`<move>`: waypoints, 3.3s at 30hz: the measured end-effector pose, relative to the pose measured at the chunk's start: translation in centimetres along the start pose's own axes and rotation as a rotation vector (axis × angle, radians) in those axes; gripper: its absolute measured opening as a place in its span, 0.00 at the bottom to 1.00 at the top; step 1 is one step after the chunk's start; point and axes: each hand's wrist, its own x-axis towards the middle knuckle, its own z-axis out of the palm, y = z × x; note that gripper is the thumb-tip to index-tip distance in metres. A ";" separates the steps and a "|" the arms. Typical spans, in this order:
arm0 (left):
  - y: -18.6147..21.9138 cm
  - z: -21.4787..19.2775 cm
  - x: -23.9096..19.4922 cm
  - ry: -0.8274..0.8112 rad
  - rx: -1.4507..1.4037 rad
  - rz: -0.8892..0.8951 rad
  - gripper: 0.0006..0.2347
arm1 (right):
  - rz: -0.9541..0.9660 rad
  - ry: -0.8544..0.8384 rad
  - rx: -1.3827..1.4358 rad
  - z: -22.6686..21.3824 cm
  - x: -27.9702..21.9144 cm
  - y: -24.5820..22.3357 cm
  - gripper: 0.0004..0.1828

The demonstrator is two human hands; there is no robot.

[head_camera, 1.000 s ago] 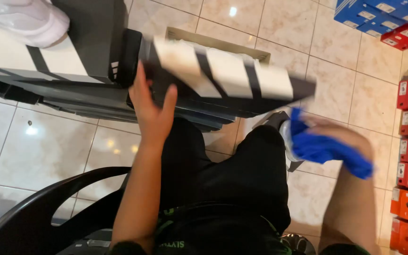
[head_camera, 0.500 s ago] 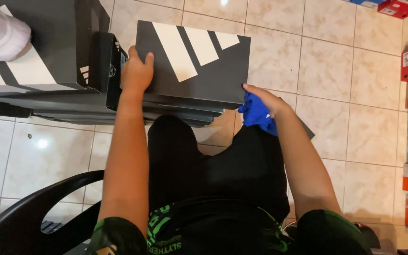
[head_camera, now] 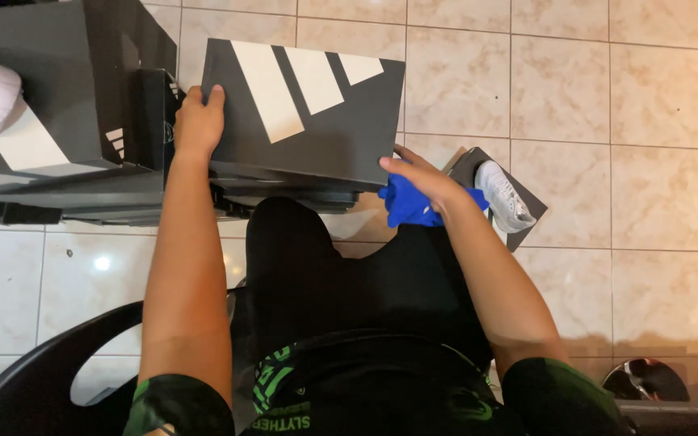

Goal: Cleaning shoe boxes with a cloth and organizing them in a warehouse.

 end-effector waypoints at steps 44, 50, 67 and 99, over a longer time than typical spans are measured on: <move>59.0 7.2 -13.6 -0.346 -0.565 0.197 0.38 | -0.032 0.462 0.604 -26.0 -22.0 -21.0 0.52; 67.0 6.7 -12.8 -0.873 -0.748 -0.193 0.48 | -0.018 0.507 0.645 -26.8 -15.2 -25.9 0.51; 80.8 23.7 32.7 -0.919 -0.519 -0.072 0.35 | 0.038 0.555 0.619 -37.2 26.0 -44.9 0.47; 72.9 95.3 82.2 -1.078 -0.203 -0.335 0.28 | 0.389 0.540 0.803 -72.6 92.9 -20.3 0.46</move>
